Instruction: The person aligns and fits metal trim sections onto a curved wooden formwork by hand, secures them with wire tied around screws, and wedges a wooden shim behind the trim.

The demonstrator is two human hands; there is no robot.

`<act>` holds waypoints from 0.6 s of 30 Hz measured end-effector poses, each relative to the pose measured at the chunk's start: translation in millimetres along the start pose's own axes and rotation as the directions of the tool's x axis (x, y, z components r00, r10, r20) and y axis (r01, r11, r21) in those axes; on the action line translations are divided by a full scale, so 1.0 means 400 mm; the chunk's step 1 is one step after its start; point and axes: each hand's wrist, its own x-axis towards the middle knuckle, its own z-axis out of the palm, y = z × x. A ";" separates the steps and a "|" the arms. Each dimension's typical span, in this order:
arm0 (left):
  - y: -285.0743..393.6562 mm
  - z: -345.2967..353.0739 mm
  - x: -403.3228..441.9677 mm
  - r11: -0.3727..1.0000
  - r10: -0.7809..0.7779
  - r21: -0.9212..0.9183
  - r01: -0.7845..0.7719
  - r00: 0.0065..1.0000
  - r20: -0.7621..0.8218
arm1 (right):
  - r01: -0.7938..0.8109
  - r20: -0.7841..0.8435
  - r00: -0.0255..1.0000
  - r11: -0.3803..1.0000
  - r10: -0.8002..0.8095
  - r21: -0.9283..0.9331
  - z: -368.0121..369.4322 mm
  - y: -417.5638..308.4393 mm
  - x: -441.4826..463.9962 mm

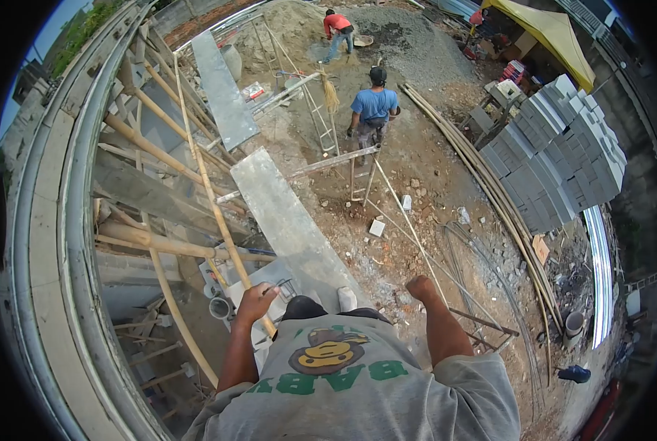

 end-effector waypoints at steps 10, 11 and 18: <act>-0.030 -0.297 0.356 0.995 0.083 -0.030 -0.093 0.967 -0.241 | -0.231 0.080 0.973 0.857 0.219 0.460 0.077 -0.001 0.174; -0.025 -0.354 0.392 0.995 0.080 -0.037 -0.095 0.952 -0.295 | -0.148 0.022 0.988 0.885 0.154 0.441 0.110 -0.041 0.251; -0.040 -0.692 0.529 0.999 0.022 -0.010 -0.033 0.853 -0.521 | 0.034 -0.089 0.996 0.762 0.031 0.647 -0.336 -0.574 0.447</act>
